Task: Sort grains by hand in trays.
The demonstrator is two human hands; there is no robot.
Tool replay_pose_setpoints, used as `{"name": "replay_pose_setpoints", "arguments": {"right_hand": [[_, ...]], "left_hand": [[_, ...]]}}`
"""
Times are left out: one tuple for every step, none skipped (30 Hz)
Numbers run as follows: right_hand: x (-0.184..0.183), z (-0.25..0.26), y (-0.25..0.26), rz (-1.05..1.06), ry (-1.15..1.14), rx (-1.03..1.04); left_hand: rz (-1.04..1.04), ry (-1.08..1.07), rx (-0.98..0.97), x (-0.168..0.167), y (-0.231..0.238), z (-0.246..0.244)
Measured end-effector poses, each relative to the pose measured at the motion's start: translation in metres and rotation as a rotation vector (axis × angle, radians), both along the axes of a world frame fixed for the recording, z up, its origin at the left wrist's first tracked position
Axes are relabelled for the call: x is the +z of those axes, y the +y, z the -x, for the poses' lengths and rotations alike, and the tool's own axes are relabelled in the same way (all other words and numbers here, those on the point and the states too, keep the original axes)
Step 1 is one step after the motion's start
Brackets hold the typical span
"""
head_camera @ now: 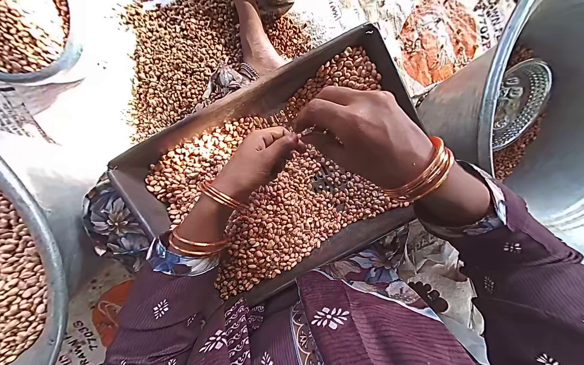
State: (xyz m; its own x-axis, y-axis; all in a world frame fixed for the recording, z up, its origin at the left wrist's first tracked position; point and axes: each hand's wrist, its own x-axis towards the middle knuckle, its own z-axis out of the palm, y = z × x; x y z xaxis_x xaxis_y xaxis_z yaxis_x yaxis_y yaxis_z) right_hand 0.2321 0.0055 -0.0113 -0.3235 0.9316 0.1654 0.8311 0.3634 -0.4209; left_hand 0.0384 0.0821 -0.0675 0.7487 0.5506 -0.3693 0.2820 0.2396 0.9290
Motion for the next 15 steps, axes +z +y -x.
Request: {"name": "replay_pose_setpoints", "arguments": {"right_hand": [[-0.004, -0.004, 0.001, 0.034, -0.009, 0.000], [-0.009, -0.009, 0.002, 0.072, -0.016, 0.001], [-0.013, -0.012, 0.001, 0.112, -0.026, -0.002], [-0.018, -0.015, 0.001, 0.147, -0.035, -0.007], [-0.021, -0.017, 0.000, 0.177, -0.043, -0.014], [-0.023, -0.020, -0.001, 0.203, -0.049, -0.021], [-0.024, -0.023, -0.002, 0.222, -0.054, -0.031], [-0.024, -0.025, -0.003, 0.235, -0.058, -0.044], [-0.023, -0.028, -0.004, 0.248, -0.062, -0.059], [-0.023, -0.029, -0.005, 0.252, -0.059, -0.072], [-0.022, -0.031, -0.006, 0.253, -0.060, -0.083], [-0.022, -0.033, -0.006, 0.251, -0.068, -0.093], [-0.022, -0.035, -0.007, 0.253, -0.076, -0.102], [-0.022, -0.036, -0.007, 0.256, -0.085, -0.108], [-0.022, -0.037, -0.008, 0.256, -0.092, -0.114]], "left_hand": [[-0.260, 0.102, -0.019, -0.001, 0.002, 0.008], [-0.501, 0.215, -0.041, -0.001, 0.005, 0.014], [-0.681, 0.282, -0.059, -0.004, 0.009, 0.018], [-0.791, 0.298, -0.084, -0.008, 0.012, 0.022], [-0.855, 0.284, -0.121, -0.012, 0.014, 0.025], [-0.892, 0.267, -0.172, -0.015, 0.015, 0.028], [-0.910, 0.260, -0.221, -0.015, 0.014, 0.030], [-0.921, 0.268, -0.270, -0.014, 0.011, 0.031], [-0.930, 0.294, -0.314, -0.010, 0.006, 0.032], [-0.947, 0.333, -0.338, -0.008, 0.001, 0.031], [-0.964, 0.377, -0.356, -0.005, -0.002, 0.029], [-0.987, 0.416, -0.371, -0.004, -0.005, 0.028], [-1.009, 0.441, -0.381, -0.003, -0.008, 0.026], [-1.023, 0.462, -0.384, -0.003, -0.010, 0.025], [-1.037, 0.484, -0.382, -0.004, -0.012, 0.023]]}}
